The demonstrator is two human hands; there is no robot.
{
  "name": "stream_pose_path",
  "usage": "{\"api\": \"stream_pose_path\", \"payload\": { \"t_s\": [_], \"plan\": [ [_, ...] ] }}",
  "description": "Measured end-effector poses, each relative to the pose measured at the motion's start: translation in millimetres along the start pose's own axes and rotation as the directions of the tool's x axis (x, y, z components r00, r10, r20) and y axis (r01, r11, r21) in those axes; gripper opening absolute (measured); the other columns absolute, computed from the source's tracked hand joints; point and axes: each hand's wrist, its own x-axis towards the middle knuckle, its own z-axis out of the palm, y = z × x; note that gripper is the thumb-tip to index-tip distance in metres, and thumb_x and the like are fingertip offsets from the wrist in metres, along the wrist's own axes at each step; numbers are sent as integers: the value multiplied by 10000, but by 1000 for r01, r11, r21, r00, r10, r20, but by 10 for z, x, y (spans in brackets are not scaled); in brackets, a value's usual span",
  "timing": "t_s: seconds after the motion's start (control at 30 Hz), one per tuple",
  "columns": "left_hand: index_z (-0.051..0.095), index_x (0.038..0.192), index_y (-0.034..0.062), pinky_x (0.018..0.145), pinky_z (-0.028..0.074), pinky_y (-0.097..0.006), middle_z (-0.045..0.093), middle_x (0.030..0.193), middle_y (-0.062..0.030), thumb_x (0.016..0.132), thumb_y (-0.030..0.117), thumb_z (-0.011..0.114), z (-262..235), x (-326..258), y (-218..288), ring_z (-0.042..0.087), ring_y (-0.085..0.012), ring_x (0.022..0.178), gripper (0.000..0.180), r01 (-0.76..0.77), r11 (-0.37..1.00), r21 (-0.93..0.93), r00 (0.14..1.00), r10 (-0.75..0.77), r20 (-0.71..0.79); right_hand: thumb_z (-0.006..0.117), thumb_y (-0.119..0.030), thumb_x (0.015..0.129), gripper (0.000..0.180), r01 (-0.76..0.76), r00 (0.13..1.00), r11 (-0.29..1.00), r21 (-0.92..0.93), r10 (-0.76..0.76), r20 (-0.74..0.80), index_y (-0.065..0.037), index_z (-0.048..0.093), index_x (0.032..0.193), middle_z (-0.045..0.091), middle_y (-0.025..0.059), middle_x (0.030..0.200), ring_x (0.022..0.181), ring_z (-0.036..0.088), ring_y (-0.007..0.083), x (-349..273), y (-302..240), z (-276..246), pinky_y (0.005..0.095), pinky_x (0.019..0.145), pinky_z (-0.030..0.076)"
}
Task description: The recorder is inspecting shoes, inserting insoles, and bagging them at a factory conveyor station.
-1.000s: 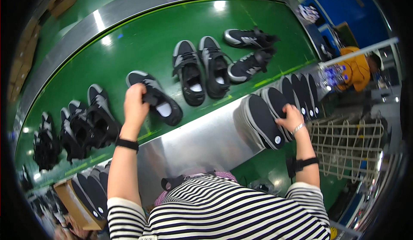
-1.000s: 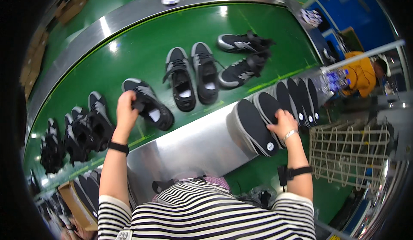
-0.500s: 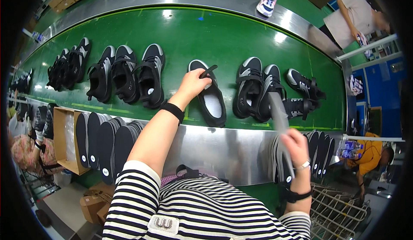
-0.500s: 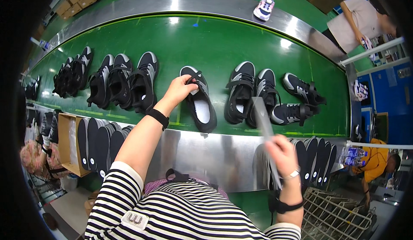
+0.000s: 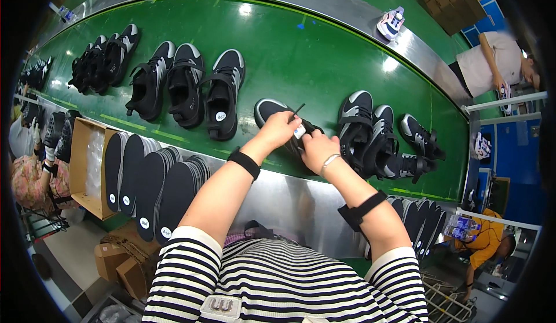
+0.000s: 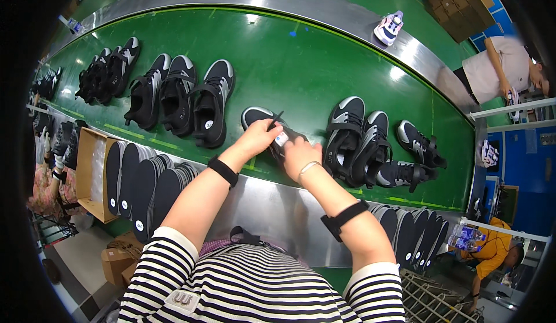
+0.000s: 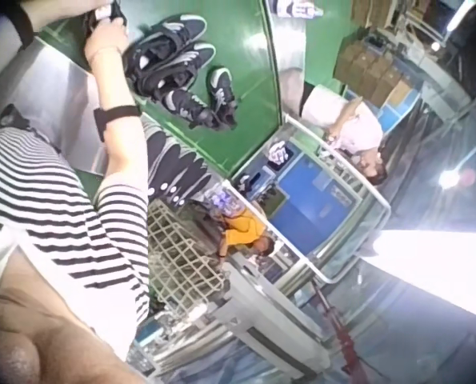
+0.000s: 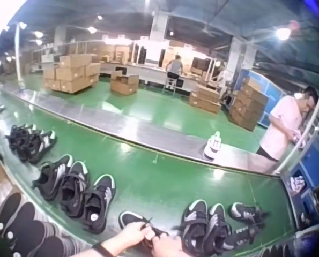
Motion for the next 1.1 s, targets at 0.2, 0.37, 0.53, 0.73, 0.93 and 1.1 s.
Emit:
{"api": "stream_pose_path", "payload": {
  "t_s": [0.2, 0.37, 0.53, 0.73, 0.93, 1.1],
  "plan": [
    [562, 908, -34, 695, 433, -323, 606, 792, -182, 807, 227, 514, 86, 22, -74, 591, -264, 773, 284, 36, 999, 14, 995, -34, -93, 640, -302, 609, 368, -58, 989, 975, -217, 85, 119, -77, 525, 876, 545, 99, 826, 798, 570, 259, -570, 107, -483, 385, 680, 439],
    [582, 869, -4, 711, 430, -401, 597, 802, -199, 806, 236, 502, 147, -6, 44, 566, -346, 805, 261, 45, 997, 66, 991, -36, -129, 554, -168, 667, 126, 181, 983, 966, -187, -181, 17, -65, 596, 725, 552, 111, 778, 764, 576, 244, -474, 125, -339, 350, 591, 483],
    [566, 922, -21, 691, 438, -336, 609, 790, -179, 815, 212, 515, 187, -19, 43, 593, -273, 770, 262, 54, 995, 79, 991, -44, -129, 516, -85, 705, 151, 157, 981, 981, -111, -142, 133, -50, 633, 792, 588, 136, 852, 818, 586, 263, 14, 26, 23, 361, 663, 489],
    [559, 939, -34, 710, 435, -331, 606, 824, -188, 814, 217, 514, 147, -51, 46, 590, -276, 800, 284, 65, 996, 54, 988, -57, -143, 533, -95, 701, 217, 173, 877, 982, -71, -121, 465, -1, 625, 873, 580, 192, 976, 921, 571, 294, 296, 6, 14, 339, 752, 476],
    [557, 944, -38, 707, 435, -343, 603, 820, -200, 811, 219, 513, 161, -81, 40, 589, -295, 798, 293, 57, 992, 116, 991, -43, -126, 557, -113, 724, 192, 15, 918, 994, -107, 28, 395, -47, 642, 883, 615, 126, 939, 897, 593, 250, 305, -63, 174, 312, 751, 479],
    [560, 931, -39, 694, 437, -341, 602, 806, -200, 810, 221, 515, 146, -92, 37, 591, -292, 781, 289, 33, 993, 112, 992, -19, -122, 519, -113, 733, 180, 260, 862, 937, -235, -116, 493, -66, 654, 843, 625, 123, 906, 850, 608, 241, 200, -6, -24, 301, 681, 493]
  ]
}}
